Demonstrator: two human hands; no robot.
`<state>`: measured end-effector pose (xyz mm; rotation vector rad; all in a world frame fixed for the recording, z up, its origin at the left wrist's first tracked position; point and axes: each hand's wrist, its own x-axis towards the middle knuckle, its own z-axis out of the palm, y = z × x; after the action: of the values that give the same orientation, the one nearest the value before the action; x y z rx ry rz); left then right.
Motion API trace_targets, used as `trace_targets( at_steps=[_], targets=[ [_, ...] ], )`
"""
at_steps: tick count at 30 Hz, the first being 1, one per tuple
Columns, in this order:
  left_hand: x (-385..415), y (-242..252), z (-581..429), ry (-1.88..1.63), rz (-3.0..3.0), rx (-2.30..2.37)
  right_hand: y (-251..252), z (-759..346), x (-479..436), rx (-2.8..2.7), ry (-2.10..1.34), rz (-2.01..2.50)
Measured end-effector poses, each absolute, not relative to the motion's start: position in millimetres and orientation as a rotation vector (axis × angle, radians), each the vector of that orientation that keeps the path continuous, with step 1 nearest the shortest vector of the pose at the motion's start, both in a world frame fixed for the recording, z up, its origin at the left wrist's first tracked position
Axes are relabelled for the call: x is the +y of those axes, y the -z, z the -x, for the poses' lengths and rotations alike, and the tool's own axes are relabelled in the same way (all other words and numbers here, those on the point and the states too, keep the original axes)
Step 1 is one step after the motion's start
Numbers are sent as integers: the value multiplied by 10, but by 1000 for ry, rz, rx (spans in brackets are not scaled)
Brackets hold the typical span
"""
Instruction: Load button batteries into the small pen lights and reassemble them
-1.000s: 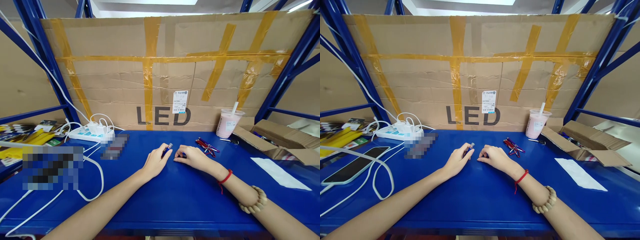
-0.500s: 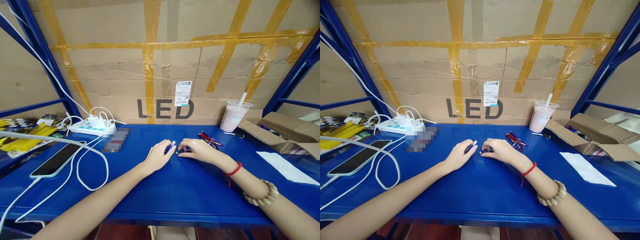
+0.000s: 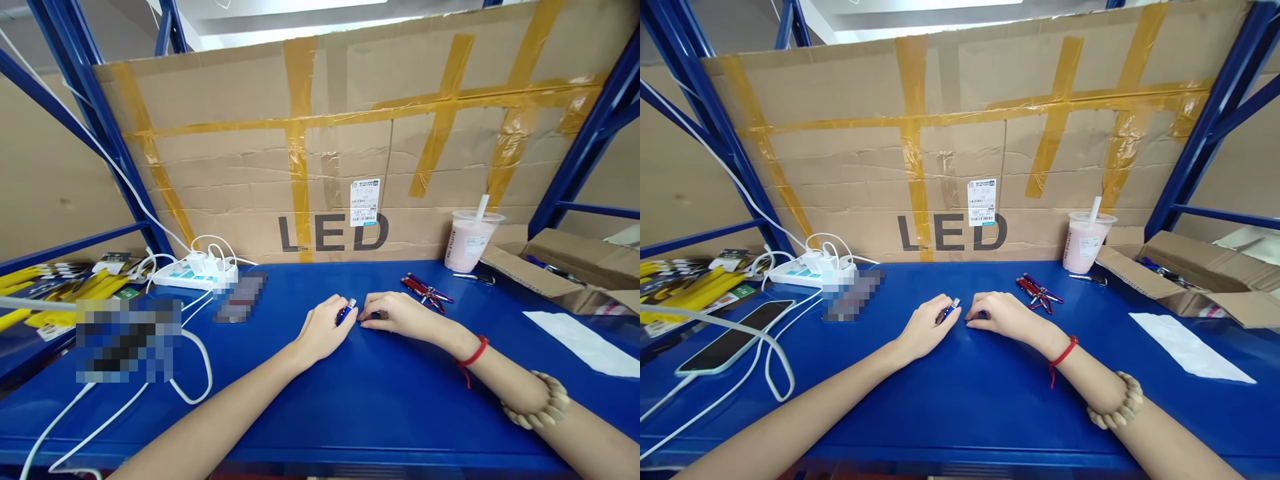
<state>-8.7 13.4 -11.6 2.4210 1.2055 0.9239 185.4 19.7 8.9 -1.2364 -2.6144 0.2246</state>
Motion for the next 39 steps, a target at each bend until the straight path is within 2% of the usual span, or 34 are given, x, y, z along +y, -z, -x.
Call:
trace_targets(
  at_steps=[12, 25, 39],
  targets=[
    [134, 116, 91, -894, -2419, 1195, -100, -1848, 195, -2493, -463, 1411],
    [129, 112, 102, -899, -2408, 1160, -125, -1848, 184, -2487, -528, 1454],
    [126, 103, 107, -900, -2405, 1166, -30, -1864, 224, -2491, -472, 1261]
  ],
)
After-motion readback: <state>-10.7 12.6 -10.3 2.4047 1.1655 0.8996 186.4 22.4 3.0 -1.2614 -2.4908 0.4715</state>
